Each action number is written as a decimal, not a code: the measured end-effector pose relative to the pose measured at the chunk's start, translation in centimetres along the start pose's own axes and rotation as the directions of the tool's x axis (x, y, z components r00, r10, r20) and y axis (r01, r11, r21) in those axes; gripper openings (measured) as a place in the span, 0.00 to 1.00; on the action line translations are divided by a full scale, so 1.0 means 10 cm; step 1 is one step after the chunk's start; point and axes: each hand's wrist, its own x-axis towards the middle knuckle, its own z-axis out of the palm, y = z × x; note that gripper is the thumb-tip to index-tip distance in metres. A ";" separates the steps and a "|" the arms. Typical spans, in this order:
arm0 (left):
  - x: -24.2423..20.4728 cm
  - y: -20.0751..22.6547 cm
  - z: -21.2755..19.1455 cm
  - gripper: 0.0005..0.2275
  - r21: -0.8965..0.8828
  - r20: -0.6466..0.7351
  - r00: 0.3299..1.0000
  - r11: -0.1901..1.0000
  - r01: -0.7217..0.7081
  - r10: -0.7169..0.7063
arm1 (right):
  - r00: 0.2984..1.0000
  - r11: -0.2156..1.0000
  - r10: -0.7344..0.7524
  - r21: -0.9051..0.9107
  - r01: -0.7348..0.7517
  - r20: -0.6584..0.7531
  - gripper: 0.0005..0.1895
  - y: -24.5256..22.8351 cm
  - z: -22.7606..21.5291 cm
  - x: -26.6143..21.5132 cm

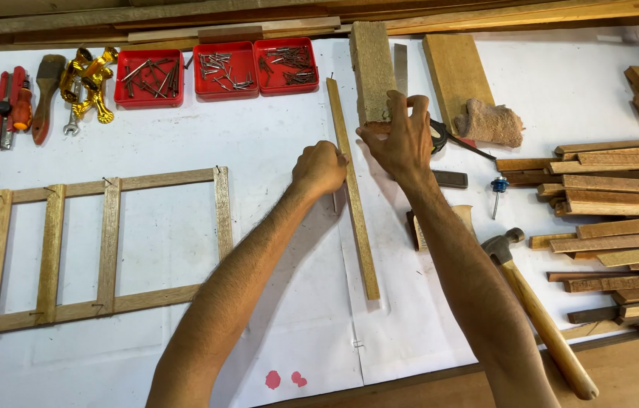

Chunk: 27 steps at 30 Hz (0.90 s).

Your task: The person assembles a small wooden frame structure on a workbench. They position thin wood strips, check alignment with a steel square, take nails from red bins, hammer nails to attach cross pieces, measure the frame with a tape measure, and sort through a pile of wood strips to select pieces.

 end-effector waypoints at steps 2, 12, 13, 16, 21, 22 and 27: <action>0.06 -0.06 0.02 0.14 -0.015 -0.026 0.999 1.000 -0.028 0.027 | 1.000 1.000 -0.001 0.007 0.001 -0.005 0.38 -0.10 -0.08 -0.04; 0.12 -0.28 0.11 0.13 0.039 -0.249 0.947 0.979 -0.200 0.203 | 0.660 0.854 0.219 0.187 -0.486 0.719 0.22 -0.39 -0.20 -0.28; 0.09 -0.28 0.10 0.13 0.039 -0.250 0.947 0.979 -0.198 0.201 | 0.660 0.854 0.217 0.188 -0.486 0.720 0.22 -0.40 -0.18 -0.31; -0.01 -0.28 0.08 0.12 0.018 -0.289 0.929 0.971 -0.238 0.232 | 0.696 0.849 0.235 0.206 -0.487 0.679 0.25 -0.39 -0.11 -0.39; 0.19 -0.48 0.15 0.09 -0.066 -0.286 0.919 0.952 -0.300 0.270 | 0.766 0.943 0.194 0.101 -0.318 0.612 0.32 -0.48 -0.08 -0.37; 0.17 -0.46 0.12 0.09 -0.066 -0.284 0.919 0.951 -0.301 0.272 | 0.766 0.942 0.196 0.099 -0.320 0.612 0.32 -0.43 -0.04 -0.38; -0.17 -0.24 -0.10 0.12 -0.307 -0.222 0.950 0.909 -0.283 0.221 | 0.698 0.775 0.332 0.238 -0.585 0.634 0.18 -0.59 -0.36 -0.37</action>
